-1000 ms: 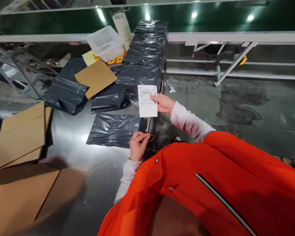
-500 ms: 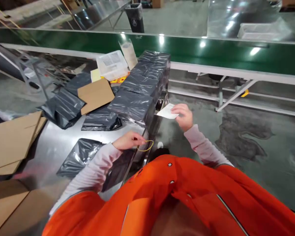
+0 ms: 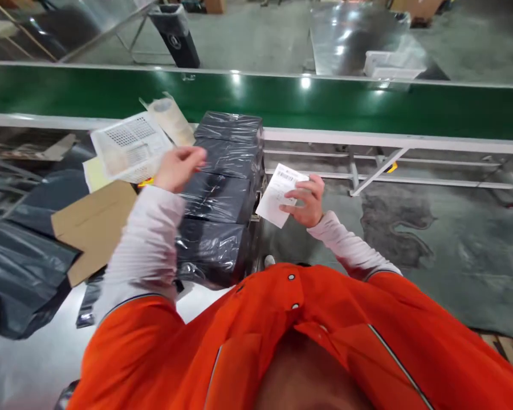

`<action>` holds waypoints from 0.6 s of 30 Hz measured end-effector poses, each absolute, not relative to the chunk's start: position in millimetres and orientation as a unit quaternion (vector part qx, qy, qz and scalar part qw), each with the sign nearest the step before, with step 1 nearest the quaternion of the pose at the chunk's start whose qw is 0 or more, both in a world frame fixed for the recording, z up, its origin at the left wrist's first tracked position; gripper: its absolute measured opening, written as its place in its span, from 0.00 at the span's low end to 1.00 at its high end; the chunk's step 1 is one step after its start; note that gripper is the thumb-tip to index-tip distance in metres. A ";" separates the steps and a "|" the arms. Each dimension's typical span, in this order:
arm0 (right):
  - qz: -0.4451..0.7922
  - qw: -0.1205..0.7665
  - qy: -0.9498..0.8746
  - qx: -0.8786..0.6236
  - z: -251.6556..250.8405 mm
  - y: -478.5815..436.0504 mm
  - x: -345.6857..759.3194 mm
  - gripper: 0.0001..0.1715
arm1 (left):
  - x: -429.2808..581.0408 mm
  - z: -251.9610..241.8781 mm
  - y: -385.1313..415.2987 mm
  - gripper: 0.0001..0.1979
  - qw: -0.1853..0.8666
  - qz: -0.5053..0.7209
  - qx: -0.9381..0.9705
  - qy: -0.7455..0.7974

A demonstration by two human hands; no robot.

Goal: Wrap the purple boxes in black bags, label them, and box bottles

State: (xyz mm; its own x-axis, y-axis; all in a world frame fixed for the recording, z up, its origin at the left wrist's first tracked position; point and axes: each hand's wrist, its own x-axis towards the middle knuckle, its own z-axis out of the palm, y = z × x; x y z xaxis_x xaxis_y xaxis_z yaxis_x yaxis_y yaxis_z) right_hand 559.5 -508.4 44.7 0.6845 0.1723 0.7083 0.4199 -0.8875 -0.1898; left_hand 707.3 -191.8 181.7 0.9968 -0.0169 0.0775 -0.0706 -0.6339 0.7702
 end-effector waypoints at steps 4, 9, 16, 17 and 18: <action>-0.338 0.214 -0.230 -0.887 43.0 -513.8 592.1 0.09 | 667.9 131.6 -283.6 0.34 0.682 -0.258 0.683 -0.043; -0.302 0.424 -0.179 -0.835 50.5 -525.7 633.1 0.22 | 647.3 99.0 -313.7 0.29 0.798 -0.081 0.597 0.032; 0.189 0.772 -0.126 -0.593 59.7 -502.8 653.5 0.42 | 601.0 84.8 -320.9 0.25 0.778 0.174 0.583 0.155; 0.220 0.771 -0.139 -0.582 58.7 -500.0 652.2 0.42 | 593.3 81.7 -325.1 0.25 0.776 0.191 0.575 0.173; 0.232 0.767 -0.151 -0.579 57.3 -498.1 650.8 0.41 | 586.0 78.3 -329.5 0.25 0.775 0.206 0.567 0.188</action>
